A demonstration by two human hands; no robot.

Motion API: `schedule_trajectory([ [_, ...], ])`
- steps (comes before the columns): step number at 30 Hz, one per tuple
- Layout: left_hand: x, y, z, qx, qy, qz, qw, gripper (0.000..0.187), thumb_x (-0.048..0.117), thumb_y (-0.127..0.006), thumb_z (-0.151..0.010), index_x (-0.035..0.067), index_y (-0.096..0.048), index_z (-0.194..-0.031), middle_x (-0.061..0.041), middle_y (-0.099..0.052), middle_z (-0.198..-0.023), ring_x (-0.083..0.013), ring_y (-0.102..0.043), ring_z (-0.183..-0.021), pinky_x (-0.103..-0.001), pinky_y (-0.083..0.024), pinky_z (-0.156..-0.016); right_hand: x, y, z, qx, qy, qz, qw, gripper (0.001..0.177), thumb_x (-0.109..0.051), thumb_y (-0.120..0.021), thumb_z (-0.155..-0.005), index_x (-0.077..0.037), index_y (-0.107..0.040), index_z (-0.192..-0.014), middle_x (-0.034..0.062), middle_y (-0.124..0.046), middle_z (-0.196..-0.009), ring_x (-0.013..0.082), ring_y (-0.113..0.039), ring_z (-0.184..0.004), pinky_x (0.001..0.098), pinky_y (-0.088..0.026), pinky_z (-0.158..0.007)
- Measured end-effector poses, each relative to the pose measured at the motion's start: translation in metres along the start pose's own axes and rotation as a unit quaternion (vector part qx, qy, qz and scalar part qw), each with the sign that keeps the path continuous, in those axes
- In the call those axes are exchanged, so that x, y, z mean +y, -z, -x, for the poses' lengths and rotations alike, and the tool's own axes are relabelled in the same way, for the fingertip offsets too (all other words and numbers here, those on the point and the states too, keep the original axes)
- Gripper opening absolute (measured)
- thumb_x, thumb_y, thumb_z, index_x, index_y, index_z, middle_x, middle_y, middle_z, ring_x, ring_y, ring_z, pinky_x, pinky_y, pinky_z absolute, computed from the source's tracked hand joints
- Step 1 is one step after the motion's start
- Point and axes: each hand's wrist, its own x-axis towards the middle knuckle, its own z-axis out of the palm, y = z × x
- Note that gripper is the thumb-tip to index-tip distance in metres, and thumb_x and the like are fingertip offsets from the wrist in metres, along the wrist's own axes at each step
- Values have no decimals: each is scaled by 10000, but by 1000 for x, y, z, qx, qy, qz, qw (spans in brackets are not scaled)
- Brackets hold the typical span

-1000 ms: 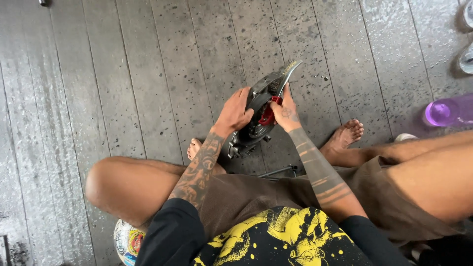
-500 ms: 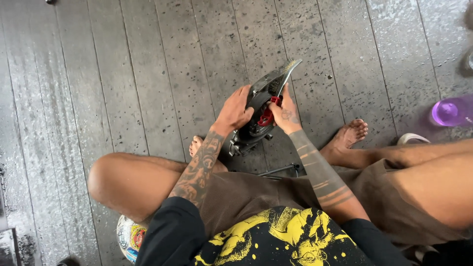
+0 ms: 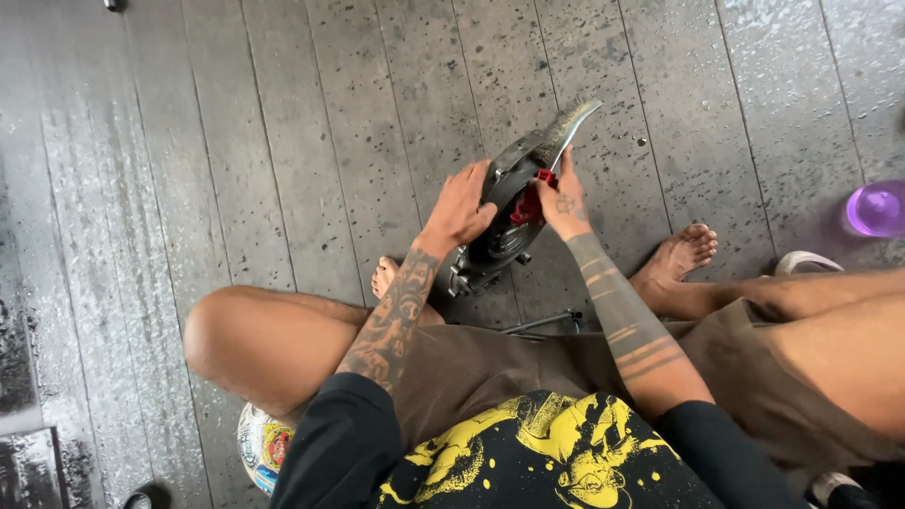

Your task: The person sits on a wooden floor and scrubs a dark mechanical part with a red-handled brush. They rotate the part to clean different sides and crevices, occasionally using a small metal tool to scrape or pick at the surface.

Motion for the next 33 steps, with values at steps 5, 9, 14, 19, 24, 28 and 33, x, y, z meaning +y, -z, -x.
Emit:
schedule_trajectory([
  [5,-1,3,0,-15,7,-7,1000,801,237,-519,-820,10,-328,-1564,-274,-493,-1459,-459,-509,-1362,-616,-399,-1097,32,-9,-7,-33,32,-181,983,857,-198,-642,-981,-37,-109,-1632,287,-589,-1156,312,-687,-559,303,-558,-355],
  [9,-9,2,2,-18,10,23,1000,817,235,-506,-805,-7,-327,-1565,-281,-494,-1452,-473,-503,-1364,-631,-393,-1097,69,-13,-33,-41,28,-140,989,834,-259,-675,-971,-109,-201,-1641,357,-602,-1264,314,-694,-606,344,-535,-352],
  [14,-10,-8,-2,-7,4,-1,1000,819,248,-522,-793,-20,-349,-1548,-283,-510,-1431,-482,-514,-1346,-622,-413,-1084,65,-20,-45,-24,17,-147,989,880,-247,-679,-958,-101,-143,-1640,329,-581,-1319,308,-698,-573,316,-555,-332],
  [19,10,-13,9,14,35,2,999,818,264,-540,-803,-27,-341,-1541,-305,-493,-1445,-488,-511,-1352,-611,-414,-1086,53,-13,-23,-47,61,-186,979,841,-248,-664,-990,-78,-152,-1636,305,-604,-1234,339,-714,-706,359,-622,-405],
  [24,18,-18,10,32,39,-15,999,804,267,-562,-768,-31,-395,-1495,-281,-532,-1392,-483,-547,-1300,-591,-434,-1081,42,-17,-21,-12,42,-206,977,873,-272,-704,-956,-73,-198,-1640,299,-526,-1416,384,-646,-1142,483,-620,-815],
  [28,15,-20,14,37,29,-15,999,822,266,-572,-756,-46,-392,-1494,-285,-547,-1355,-492,-562,-1263,-574,-444,-1067,63,-10,-29,-28,71,-265,961,808,-220,-674,-996,-72,-207,-1639,219,-641,-1103,273,-654,-840,373,-595,-604],
  [33,17,-16,12,32,14,-17,999,805,268,-565,-747,-52,-402,-1467,-288,-557,-1313,-493,-570,-1229,-579,-455,-1039,95,-21,-62,-47,46,-251,966,877,-221,-699,-957,-98,-156,-1635,242,-667,-1053,330,-687,-545,357,-574,-382],
])
